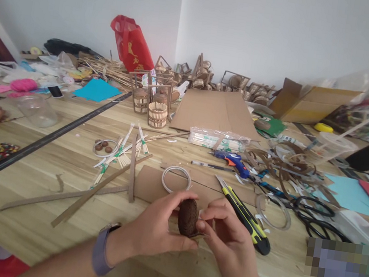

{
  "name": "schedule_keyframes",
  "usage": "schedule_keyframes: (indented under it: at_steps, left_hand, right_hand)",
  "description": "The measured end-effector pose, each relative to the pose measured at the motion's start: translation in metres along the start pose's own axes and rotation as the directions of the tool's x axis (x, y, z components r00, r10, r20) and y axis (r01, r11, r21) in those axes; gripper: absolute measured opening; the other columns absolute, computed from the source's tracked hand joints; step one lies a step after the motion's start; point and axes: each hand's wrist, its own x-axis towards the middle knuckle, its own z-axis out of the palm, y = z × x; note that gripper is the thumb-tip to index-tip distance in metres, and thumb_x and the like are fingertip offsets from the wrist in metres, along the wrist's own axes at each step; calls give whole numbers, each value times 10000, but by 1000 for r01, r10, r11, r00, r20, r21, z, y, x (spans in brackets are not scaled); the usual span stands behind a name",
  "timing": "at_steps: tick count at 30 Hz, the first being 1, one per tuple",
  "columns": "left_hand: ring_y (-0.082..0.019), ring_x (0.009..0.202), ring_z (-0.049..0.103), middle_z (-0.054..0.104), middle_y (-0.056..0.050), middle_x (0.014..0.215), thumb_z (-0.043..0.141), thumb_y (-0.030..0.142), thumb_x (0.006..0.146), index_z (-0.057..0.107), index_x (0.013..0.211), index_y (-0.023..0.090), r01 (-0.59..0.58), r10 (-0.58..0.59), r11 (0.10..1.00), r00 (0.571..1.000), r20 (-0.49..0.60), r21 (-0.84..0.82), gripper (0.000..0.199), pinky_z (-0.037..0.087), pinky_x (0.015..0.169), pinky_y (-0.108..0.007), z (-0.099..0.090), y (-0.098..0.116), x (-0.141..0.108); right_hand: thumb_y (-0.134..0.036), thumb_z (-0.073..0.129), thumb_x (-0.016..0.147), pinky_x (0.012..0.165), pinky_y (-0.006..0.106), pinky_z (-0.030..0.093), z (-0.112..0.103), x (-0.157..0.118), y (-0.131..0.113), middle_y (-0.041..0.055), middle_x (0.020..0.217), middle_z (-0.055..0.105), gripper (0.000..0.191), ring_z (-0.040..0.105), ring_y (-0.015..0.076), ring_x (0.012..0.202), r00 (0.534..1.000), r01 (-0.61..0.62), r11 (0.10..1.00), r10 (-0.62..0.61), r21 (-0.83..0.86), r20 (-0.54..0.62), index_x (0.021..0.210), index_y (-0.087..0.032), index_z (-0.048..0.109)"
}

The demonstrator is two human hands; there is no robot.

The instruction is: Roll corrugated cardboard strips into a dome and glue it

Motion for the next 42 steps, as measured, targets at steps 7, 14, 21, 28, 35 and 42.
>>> schedule_keyframes:
  at_steps: [7, 14, 21, 28, 35, 42]
  left_hand:
    - [-233, 1065, 622, 620, -60, 1176, 830, 332, 688, 468, 1297, 239, 9, -10, 998, 1000, -17, -56, 715, 526, 926, -341, 1, 3, -1]
    - [-227, 1040, 645, 640, -62, 1152, 846, 279, 664, 474, 1271, 222, 39, -43, 990, 999, -26, -132, 714, 536, 916, -336, 1, 1, 0]
    - [-259, 1109, 609, 591, -86, 1268, 833, 259, 683, 435, 1303, 248, -16, 31, 991, 994, -109, 133, 737, 533, 927, -393, -1, -6, 0]
    - [-274, 1153, 601, 603, -116, 1271, 778, 98, 696, 384, 1303, 240, -140, 234, 894, 956, -176, 426, 737, 514, 959, -418, -1, -12, 2]
    - [-284, 1161, 606, 609, -138, 1275, 772, 82, 697, 368, 1309, 223, -164, 296, 830, 939, -173, 533, 747, 520, 961, -416, 4, -14, 3]
    - [-282, 1154, 614, 619, -129, 1266, 784, 134, 706, 398, 1295, 220, -126, 257, 859, 944, -207, 496, 710, 522, 961, -410, 5, -14, 1]
  right_hand:
    - [-276, 705, 832, 597, 259, 486, -1, 1, 4, 11, 762, 578, 148, 558, 151, 681, 998, 49, 998, -48, -37, 30, 965, -330, 744]
    - [-274, 712, 831, 631, 272, 502, -8, 3, 9, 19, 798, 624, 291, 564, 157, 713, 985, 96, 994, -87, -55, 148, 1110, -355, 706]
    - [-336, 704, 831, 638, 256, 530, -13, 8, -5, 36, 791, 678, 134, 620, 157, 720, 999, -34, 999, 34, -1, 31, 944, -291, 759]
    - [-562, 765, 670, 452, 210, 436, -1, 10, -12, 7, 529, 632, 414, 522, 100, 463, 851, -525, 841, 515, 131, 106, 710, -160, 674]
    - [-662, 716, 626, 393, 197, 360, 9, 10, -18, -44, 471, 539, 510, 425, 72, 391, 798, -603, 796, 601, 53, 46, 668, -174, 575]
    - [-431, 626, 770, 465, 228, 406, 9, 5, -9, -3, 565, 590, 251, 501, 125, 500, 918, -390, 899, 395, -199, -12, 707, -188, 621]
